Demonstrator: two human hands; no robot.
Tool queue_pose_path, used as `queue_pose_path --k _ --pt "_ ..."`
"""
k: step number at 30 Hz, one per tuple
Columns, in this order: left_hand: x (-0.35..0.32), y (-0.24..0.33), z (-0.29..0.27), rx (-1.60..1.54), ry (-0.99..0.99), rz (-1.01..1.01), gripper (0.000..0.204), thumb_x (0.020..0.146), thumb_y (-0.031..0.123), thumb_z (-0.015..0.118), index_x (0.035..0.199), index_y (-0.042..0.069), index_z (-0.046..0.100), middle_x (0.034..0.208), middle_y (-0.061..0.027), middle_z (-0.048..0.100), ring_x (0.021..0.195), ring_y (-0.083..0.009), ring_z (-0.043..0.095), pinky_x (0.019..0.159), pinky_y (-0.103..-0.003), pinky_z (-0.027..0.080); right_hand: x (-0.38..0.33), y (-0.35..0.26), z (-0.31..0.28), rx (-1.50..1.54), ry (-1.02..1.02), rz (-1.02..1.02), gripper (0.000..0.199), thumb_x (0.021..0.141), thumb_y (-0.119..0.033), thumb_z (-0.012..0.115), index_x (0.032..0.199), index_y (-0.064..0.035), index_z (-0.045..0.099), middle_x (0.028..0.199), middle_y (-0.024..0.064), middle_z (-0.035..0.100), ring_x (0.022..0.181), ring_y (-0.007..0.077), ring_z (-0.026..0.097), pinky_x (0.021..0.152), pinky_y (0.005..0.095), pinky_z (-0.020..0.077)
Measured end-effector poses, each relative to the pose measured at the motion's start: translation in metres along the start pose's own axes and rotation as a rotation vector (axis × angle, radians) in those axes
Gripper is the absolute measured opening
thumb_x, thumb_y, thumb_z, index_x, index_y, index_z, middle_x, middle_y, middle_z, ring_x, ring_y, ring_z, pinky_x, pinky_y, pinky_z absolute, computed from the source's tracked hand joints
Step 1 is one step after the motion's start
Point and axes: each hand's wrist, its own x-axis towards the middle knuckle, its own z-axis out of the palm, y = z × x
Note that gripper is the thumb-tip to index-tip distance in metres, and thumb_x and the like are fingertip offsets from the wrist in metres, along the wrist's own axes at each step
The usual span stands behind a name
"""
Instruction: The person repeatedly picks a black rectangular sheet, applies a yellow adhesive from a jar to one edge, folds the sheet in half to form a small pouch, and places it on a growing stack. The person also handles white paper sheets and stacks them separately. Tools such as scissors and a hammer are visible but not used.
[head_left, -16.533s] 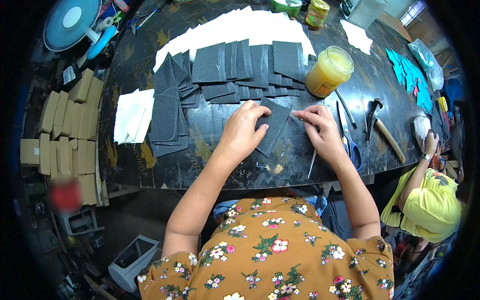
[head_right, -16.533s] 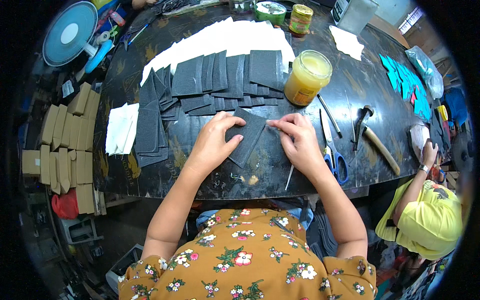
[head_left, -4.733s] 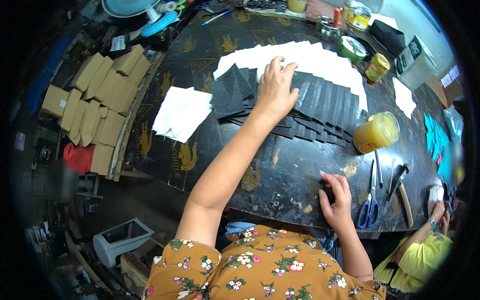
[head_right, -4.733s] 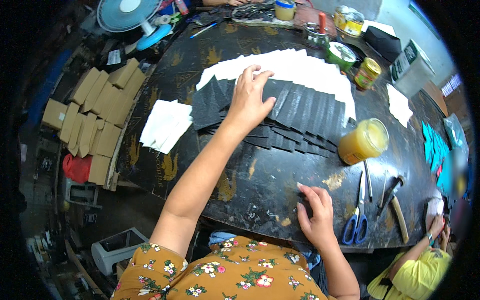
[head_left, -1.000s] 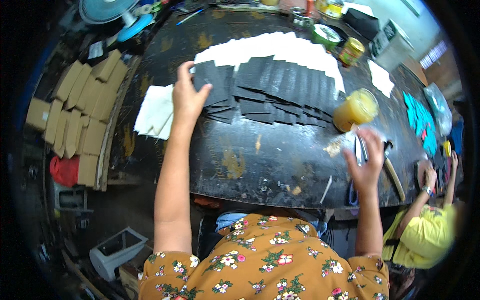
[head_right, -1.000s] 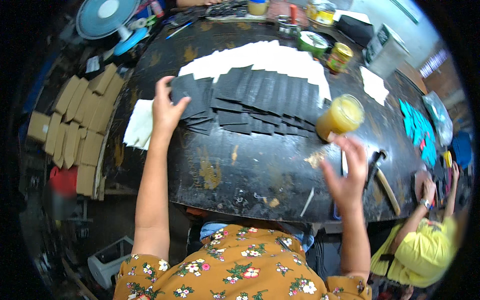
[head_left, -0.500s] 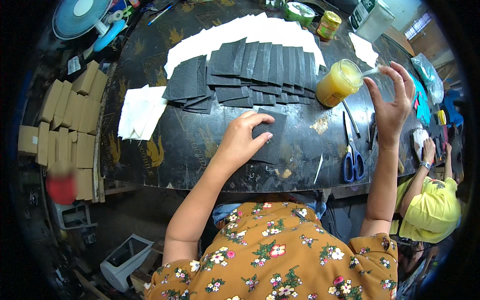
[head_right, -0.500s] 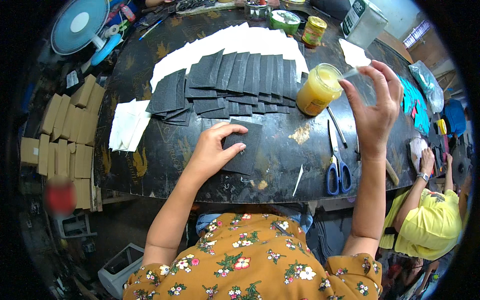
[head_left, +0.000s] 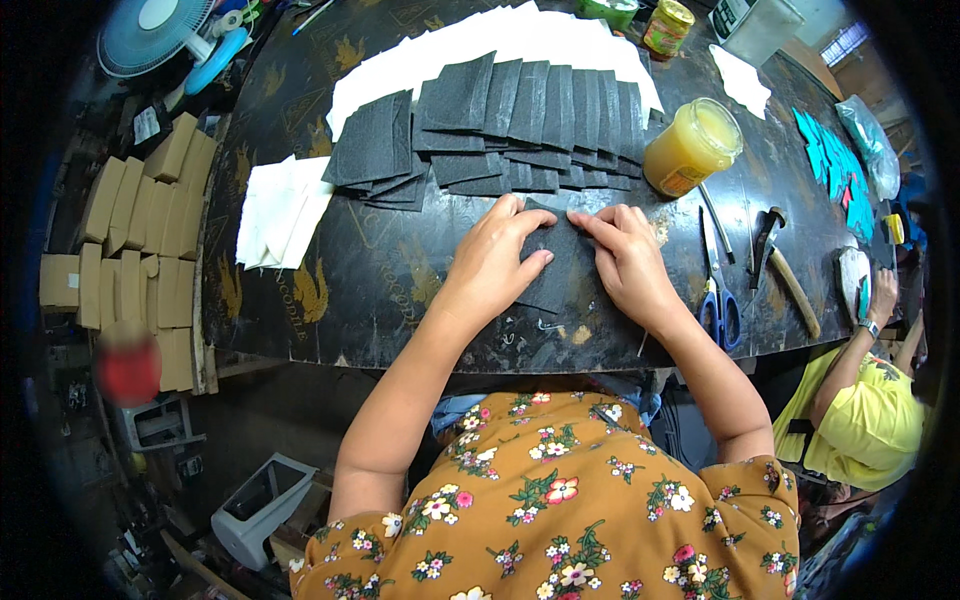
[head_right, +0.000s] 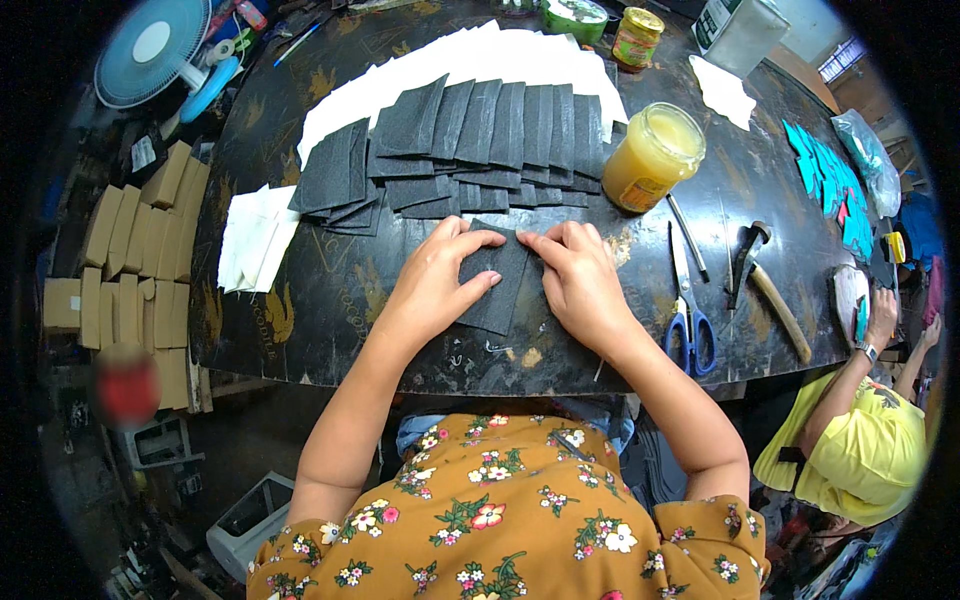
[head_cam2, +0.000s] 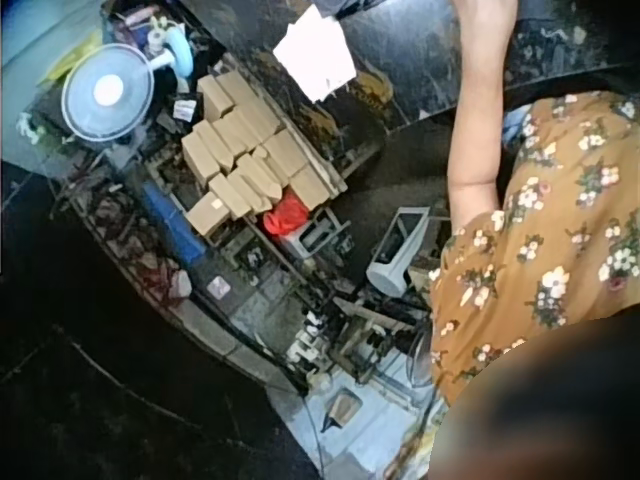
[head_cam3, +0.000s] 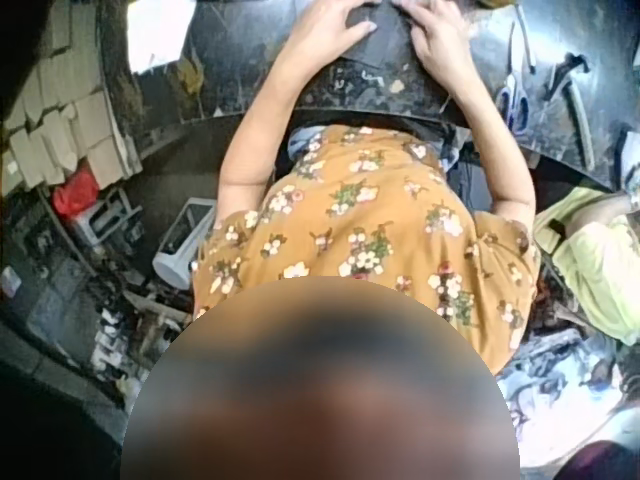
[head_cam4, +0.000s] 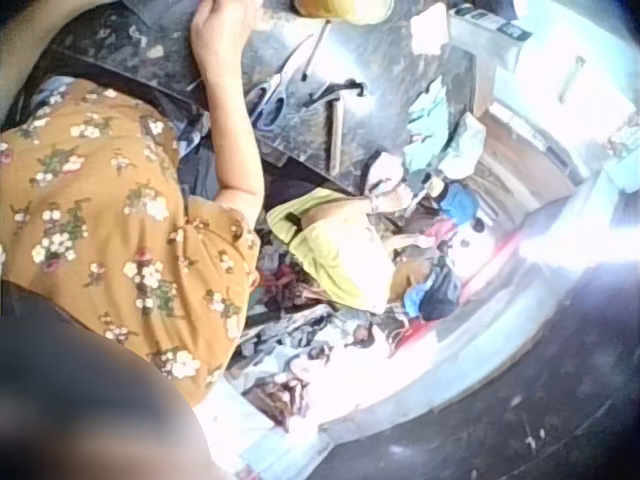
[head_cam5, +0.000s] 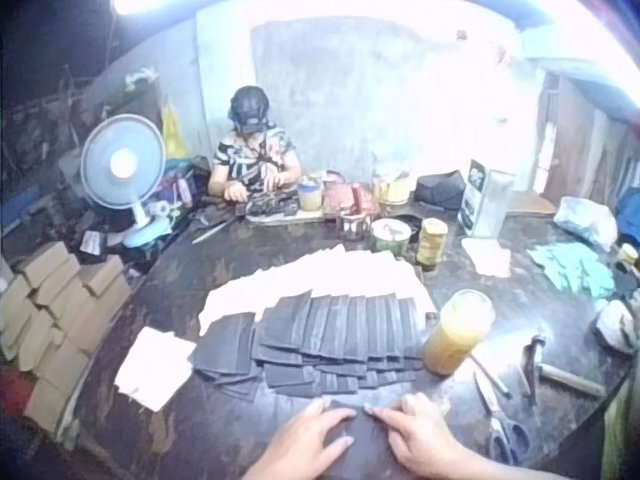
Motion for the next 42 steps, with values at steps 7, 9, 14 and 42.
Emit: queue_pose_path --k 7,9,14,42 --pt "0.0 -0.007 0.005 -0.022 0.023 0.037 0.042 0.089 0.016 0.083 0.128 0.006 0.074 0.114 -0.0175 0.062 0.111 -0.039 0.065 0.098 -0.045 0.054 -0.057 -0.038 -0.011 -0.105 -0.136 -0.305 0.049 0.081 -0.003 0.075 0.127 -0.0184 0.081 0.107 0.0033 0.067 0.101 0.0263 0.062 0.084 0.0413 0.0442" --pt "0.0 -0.007 0.005 -0.027 0.003 0.016 0.041 0.089 0.016 0.083 0.128 0.007 0.073 0.114 -0.0176 0.062 0.111 -0.0395 0.066 0.098 -0.045 0.054 -0.061 -0.042 -0.015 -0.068 -0.146 -0.321 0.05 0.078 -0.004 0.077 0.126 -0.0178 0.08 0.11 0.003 0.067 0.102 0.0257 0.062 0.086 0.0417 0.0445" --pt "-0.003 -0.003 0.005 0.009 0.036 0.045 0.042 0.09 0.016 0.082 0.13 0.006 0.071 0.117 -0.019 0.063 0.113 -0.0416 0.066 0.099 -0.047 0.054 -0.048 -0.038 -0.018 0.03 -0.105 -0.152 0.048 0.074 0.0 0.076 0.119 -0.0175 0.082 0.117 0.0066 0.067 0.108 0.0298 0.062 0.091 0.0441 0.0453" --pt "0.047 -0.127 -0.173 0.301 0.319 -0.536 0.112 0.064 0.06 0.099 0.145 -0.008 0.061 0.13 -0.0318 0.073 0.12 -0.0404 0.074 0.104 -0.045 0.058 -0.055 -0.014 -0.012 0.176 -0.026 0.076 0.055 0.085 0.008 0.072 0.139 -0.0046 0.068 0.123 0.0179 0.064 0.107 0.0324 0.066 0.095 0.0402 0.0555"
